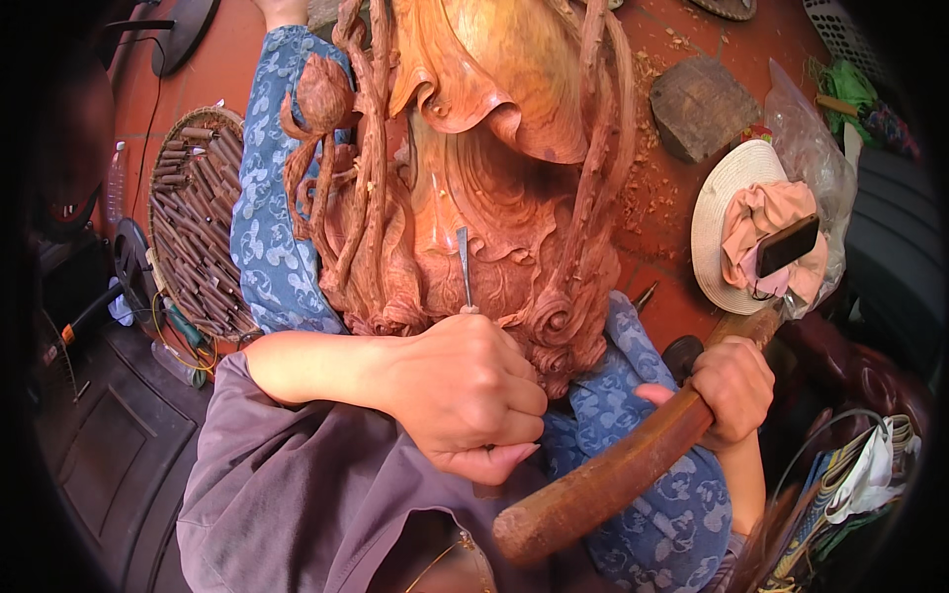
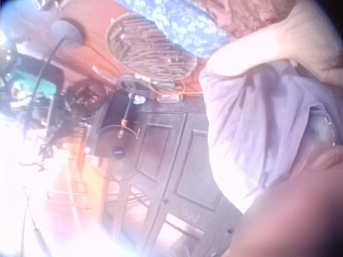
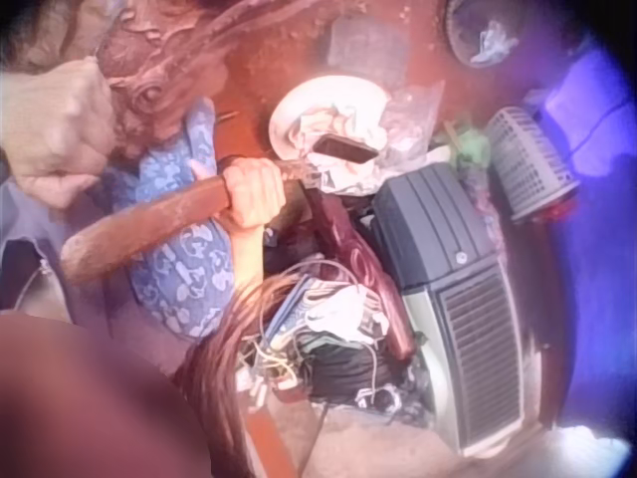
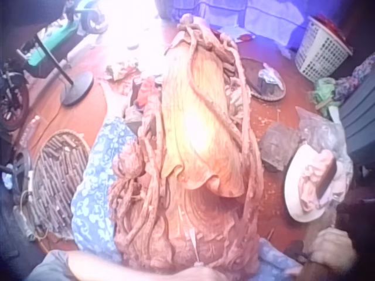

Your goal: The person carves a large piece of wood using a chisel and mallet. They repeatedly strike the chisel to shape the wood and occasionally switch to a different chisel from a nearby basket.

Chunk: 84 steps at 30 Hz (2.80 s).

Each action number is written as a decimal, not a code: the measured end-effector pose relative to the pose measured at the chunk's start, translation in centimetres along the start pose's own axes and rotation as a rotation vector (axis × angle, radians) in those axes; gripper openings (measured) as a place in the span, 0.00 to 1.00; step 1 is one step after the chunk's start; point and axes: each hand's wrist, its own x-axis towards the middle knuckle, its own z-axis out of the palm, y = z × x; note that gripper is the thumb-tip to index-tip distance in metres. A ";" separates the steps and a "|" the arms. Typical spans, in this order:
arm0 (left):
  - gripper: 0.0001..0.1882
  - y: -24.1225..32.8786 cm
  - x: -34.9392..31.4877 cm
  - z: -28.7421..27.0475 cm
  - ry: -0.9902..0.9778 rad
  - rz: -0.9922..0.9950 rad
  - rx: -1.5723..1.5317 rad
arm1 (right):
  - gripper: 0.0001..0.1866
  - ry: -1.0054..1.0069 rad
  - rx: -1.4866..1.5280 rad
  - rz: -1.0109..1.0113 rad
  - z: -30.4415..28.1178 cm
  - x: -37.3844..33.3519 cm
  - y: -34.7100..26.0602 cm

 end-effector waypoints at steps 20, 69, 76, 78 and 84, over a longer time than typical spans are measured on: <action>0.14 -0.9 1.3 -1.6 0.010 -0.116 -0.008 | 0.16 -0.047 -0.095 -0.083 -0.2 0.4 0.0; 0.13 -0.4 -1.3 -1.0 -0.144 -0.060 0.017 | 0.19 -0.111 -0.031 0.013 -0.2 0.6 -1.3; 0.14 -0.8 -0.7 -2.1 -0.097 -0.035 -0.031 | 0.19 -0.118 -0.150 -0.161 -0.7 1.4 -1.7; 0.14 -0.9 -0.8 -2.1 -0.070 -0.026 -0.051 | 0.18 -0.087 -0.156 -0.188 -0.4 1.6 -1.4; 0.14 -1.3 -0.9 -2.3 -0.056 0.013 -0.085 | 0.17 -0.108 -0.227 -0.147 -0.9 1.5 -2.0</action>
